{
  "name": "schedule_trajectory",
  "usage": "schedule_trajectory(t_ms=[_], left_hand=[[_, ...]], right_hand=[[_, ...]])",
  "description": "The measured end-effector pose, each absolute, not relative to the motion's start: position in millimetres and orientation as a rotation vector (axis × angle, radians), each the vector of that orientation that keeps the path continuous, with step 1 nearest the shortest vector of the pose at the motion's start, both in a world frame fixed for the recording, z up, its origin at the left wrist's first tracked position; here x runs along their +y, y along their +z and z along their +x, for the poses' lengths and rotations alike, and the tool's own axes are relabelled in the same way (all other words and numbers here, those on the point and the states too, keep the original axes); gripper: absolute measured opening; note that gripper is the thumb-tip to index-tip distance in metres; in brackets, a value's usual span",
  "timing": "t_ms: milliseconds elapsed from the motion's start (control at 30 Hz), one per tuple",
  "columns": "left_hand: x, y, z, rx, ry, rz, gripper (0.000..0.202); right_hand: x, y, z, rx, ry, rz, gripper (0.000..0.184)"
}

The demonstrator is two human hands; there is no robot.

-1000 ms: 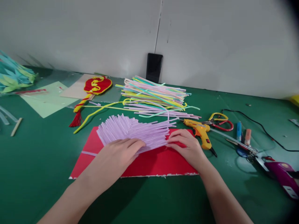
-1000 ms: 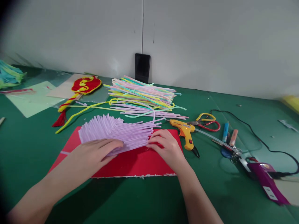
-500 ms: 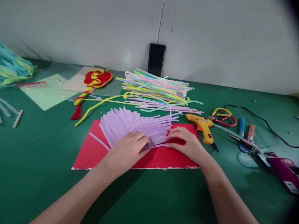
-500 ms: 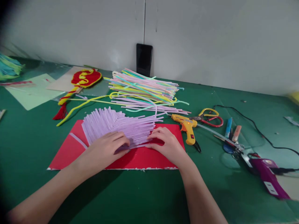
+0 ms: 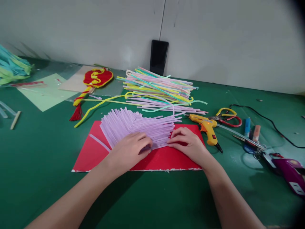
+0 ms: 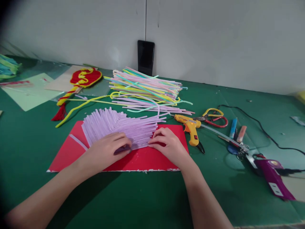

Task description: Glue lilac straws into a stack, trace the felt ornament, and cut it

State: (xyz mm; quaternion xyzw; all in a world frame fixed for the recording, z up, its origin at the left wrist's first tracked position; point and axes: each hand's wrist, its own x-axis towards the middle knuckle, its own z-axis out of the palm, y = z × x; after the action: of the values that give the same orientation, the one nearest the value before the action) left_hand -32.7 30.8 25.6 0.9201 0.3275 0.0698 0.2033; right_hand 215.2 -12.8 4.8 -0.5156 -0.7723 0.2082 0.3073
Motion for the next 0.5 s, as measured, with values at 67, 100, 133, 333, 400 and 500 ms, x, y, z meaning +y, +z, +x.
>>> schedule_trajectory(t_ms=[67, 100, 133, 333, 400, 500], left_hand=[[30.8, 25.8, -32.8, 0.907, 0.185, 2.594, 0.008], [30.6, 25.8, -32.8, 0.904, 0.189, 2.605, 0.009], [30.2, 25.7, -32.5, 0.903, 0.202, 2.613, 0.01], [25.9, 23.2, -25.6, 0.903, 0.314, 2.6, 0.012], [24.2, 22.3, -22.0, 0.898, 0.333, 2.596, 0.013], [22.8, 20.9, -18.2, 0.929, 0.352, 2.547, 0.01]], right_hand=[[-12.7, 4.5, 215.3, -2.041, 0.544, -1.351, 0.01], [-12.5, 4.6, 215.3, -2.04, 0.542, -1.346, 0.01], [-12.4, 4.8, 215.2, -2.04, 0.54, -1.342, 0.01], [-12.0, 5.5, 214.5, -2.046, 0.526, -1.343, 0.011], [-12.2, 5.8, 214.1, -2.048, 0.518, -1.34, 0.011], [-12.7, 7.5, 213.0, -2.044, 0.52, -1.365, 0.011]])
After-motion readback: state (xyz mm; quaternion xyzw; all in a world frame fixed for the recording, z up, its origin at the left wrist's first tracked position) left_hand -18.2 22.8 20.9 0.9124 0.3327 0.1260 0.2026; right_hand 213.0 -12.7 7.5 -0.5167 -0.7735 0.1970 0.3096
